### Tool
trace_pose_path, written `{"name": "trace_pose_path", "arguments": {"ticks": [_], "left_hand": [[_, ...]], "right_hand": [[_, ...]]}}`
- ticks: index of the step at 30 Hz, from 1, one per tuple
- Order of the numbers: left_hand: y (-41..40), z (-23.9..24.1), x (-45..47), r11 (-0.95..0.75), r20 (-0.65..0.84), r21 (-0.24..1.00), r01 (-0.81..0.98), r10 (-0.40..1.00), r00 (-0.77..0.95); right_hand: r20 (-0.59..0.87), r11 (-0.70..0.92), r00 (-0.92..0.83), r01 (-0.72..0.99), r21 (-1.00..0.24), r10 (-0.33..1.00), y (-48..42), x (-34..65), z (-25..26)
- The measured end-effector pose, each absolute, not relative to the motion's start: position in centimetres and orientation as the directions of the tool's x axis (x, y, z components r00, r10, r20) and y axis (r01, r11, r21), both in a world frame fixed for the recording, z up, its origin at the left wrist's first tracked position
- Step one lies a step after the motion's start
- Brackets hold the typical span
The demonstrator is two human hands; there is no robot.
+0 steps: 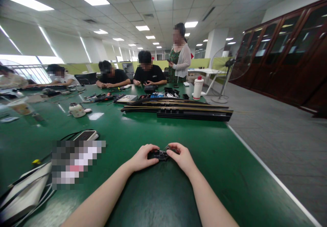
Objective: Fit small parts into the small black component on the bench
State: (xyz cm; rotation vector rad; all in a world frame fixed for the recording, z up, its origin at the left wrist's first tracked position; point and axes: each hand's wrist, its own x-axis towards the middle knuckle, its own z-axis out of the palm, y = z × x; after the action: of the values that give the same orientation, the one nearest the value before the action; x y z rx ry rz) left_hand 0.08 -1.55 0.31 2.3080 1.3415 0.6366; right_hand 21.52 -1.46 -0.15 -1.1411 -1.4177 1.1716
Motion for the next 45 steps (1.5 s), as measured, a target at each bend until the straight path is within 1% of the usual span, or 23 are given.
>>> {"name": "trace_pose_path", "arguments": {"ticks": [6,26,35,45], "left_hand": [[-1.57,0.26,0.05,-0.477,0.201,0.548,0.687,0.872,0.446],[-1.67,0.51,0.18,-0.472,0.191,0.540,0.698,0.875,0.444],[-1.63,0.44,0.12,-0.474,0.197,0.544,0.692,0.874,0.444],[-1.63,0.29,0.12,-0.482,0.213,0.546,0.685,0.871,0.444]], "right_hand": [[0.043,0.042,-0.074,-0.011,-0.999,0.996,-1.81,21.54,0.87],[0.021,0.027,0.026,-0.270,-0.962,0.999,-1.44,22.10,0.15],[-0.010,0.012,0.066,-0.333,-0.943,0.998,-1.62,22.09,0.65],[-0.056,-0.024,0.067,-0.402,-0.915,0.996,-1.73,22.08,1.02]]}}
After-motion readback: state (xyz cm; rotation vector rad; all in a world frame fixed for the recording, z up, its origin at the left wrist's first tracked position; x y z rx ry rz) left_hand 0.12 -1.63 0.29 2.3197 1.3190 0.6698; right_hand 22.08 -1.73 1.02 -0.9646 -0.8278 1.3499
